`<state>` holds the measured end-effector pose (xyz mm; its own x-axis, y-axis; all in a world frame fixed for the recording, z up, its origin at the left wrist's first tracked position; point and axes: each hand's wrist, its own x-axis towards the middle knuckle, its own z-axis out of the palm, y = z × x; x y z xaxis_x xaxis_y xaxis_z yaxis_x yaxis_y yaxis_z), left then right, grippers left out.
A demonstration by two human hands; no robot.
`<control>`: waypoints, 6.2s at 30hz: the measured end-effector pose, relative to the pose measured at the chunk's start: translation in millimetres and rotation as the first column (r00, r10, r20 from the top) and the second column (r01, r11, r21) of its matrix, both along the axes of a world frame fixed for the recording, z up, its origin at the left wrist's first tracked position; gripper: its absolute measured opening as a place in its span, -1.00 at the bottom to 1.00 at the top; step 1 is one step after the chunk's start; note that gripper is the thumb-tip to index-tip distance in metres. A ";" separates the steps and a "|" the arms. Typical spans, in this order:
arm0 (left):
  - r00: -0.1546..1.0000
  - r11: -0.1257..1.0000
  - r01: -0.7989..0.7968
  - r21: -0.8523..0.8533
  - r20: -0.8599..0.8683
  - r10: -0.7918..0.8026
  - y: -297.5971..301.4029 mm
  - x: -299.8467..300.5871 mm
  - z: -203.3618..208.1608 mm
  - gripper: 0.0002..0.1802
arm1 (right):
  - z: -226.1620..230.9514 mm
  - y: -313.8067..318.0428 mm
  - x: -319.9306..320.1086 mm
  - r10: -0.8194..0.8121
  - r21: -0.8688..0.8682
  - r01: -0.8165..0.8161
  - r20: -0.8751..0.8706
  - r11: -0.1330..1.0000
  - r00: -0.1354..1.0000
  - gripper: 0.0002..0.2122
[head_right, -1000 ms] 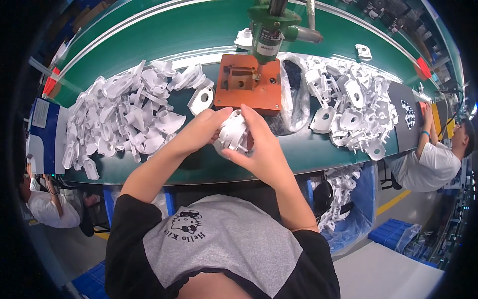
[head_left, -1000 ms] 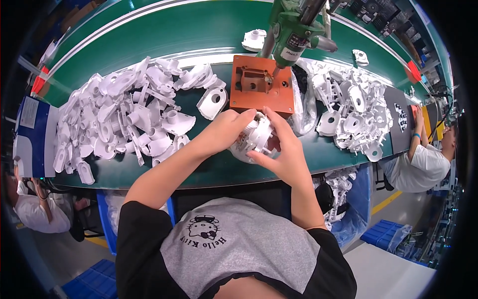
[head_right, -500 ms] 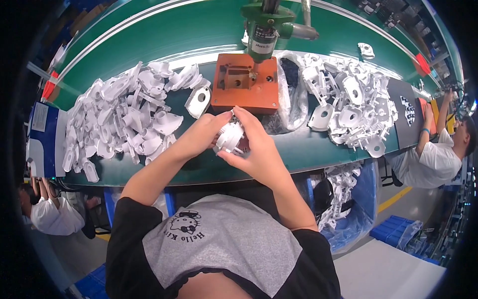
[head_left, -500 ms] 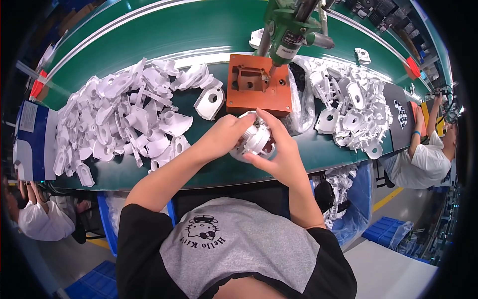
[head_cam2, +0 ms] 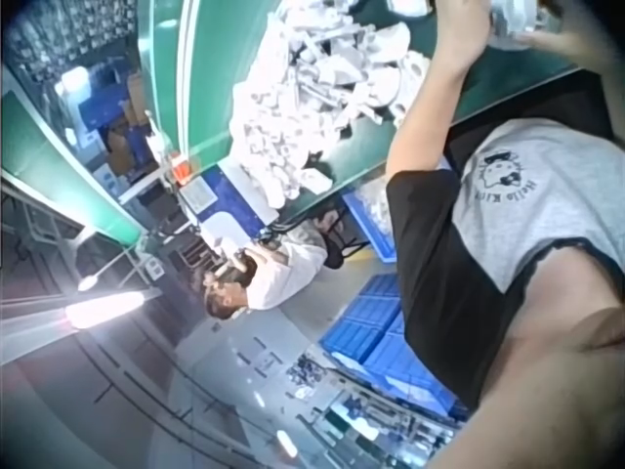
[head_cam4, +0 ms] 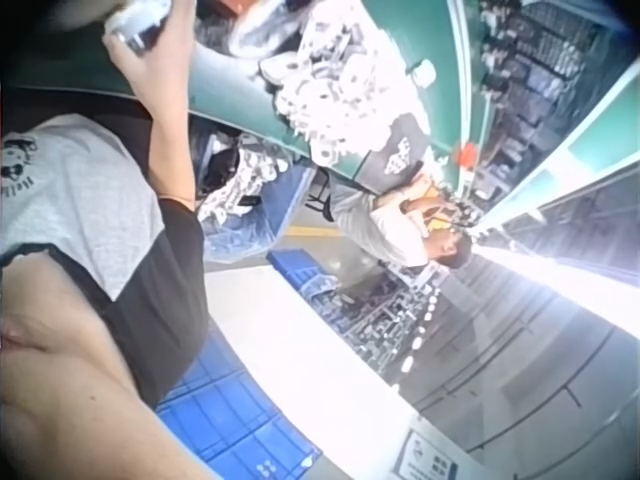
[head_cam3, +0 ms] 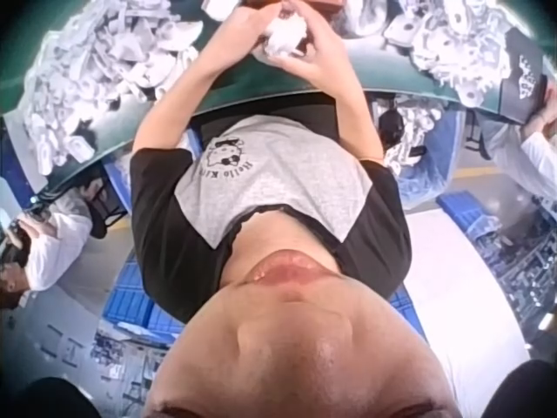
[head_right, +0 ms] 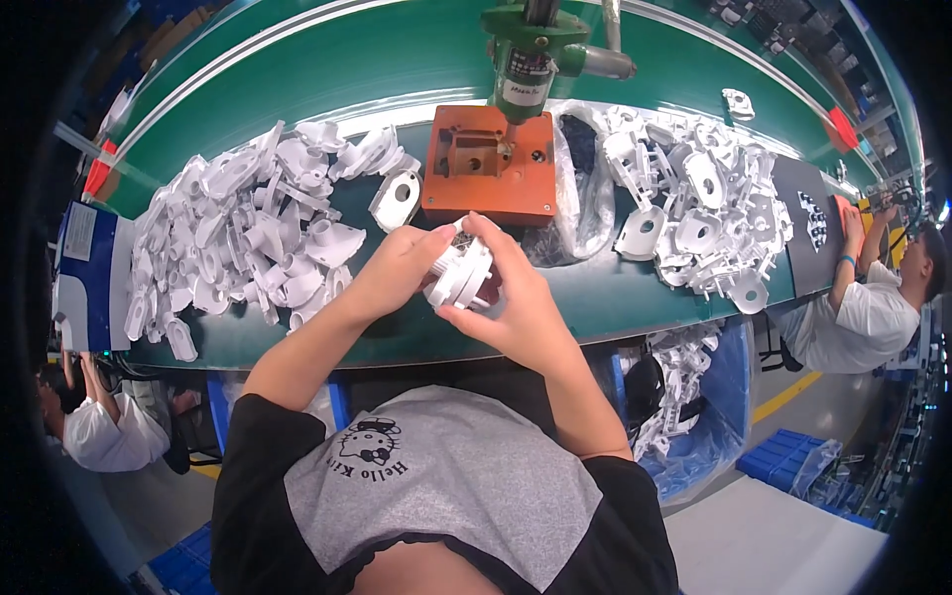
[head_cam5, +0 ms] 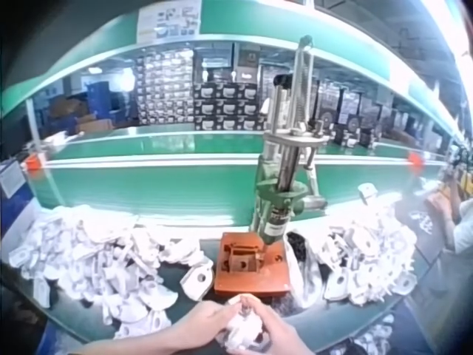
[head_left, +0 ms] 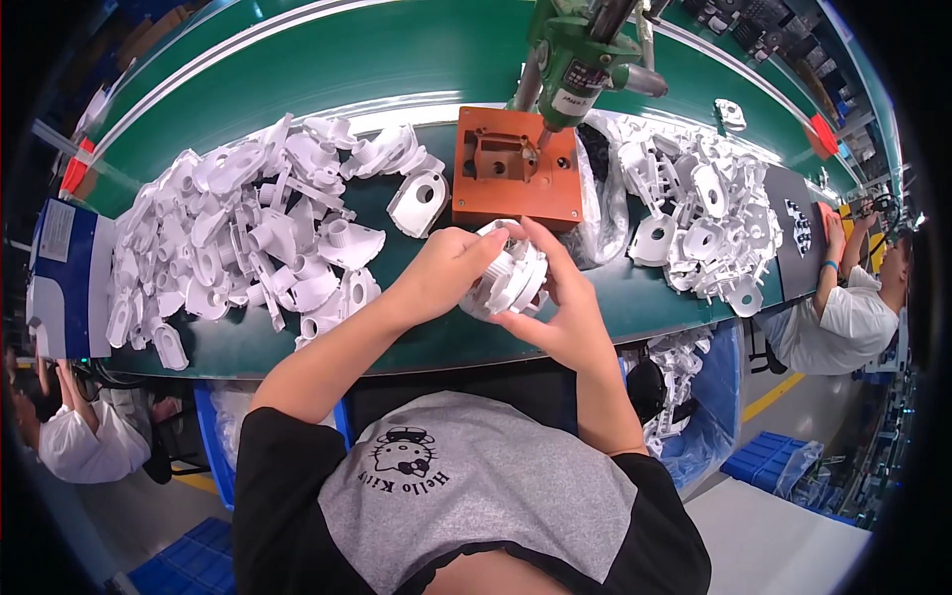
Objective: Assemble plastic electronics components by inserting internal parts and using a manual hand press to secure them.
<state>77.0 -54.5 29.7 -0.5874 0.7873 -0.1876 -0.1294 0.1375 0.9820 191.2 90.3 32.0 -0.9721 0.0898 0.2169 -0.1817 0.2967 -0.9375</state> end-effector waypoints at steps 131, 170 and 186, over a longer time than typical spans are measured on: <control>0.050 0.970 -0.216 0.108 -0.991 0.122 68.7 -77.7 -60.1 -0.77 | -53.5 77.0 -118.0 -0.433 0.733 0.545 -0.371 0.406 0.822 -0.77; 0.107 0.974 -0.198 0.112 -0.985 0.135 69.5 -80.3 -65.4 -0.81 | -31.4 14.7 -40.6 -0.022 0.864 0.193 -0.206 0.466 0.978 -0.92; 0.099 0.971 -0.198 0.132 -0.983 0.154 69.0 -79.0 -63.5 -0.79 | -33.0 13.7 -40.5 -0.018 0.895 0.211 -0.222 0.393 0.975 -0.92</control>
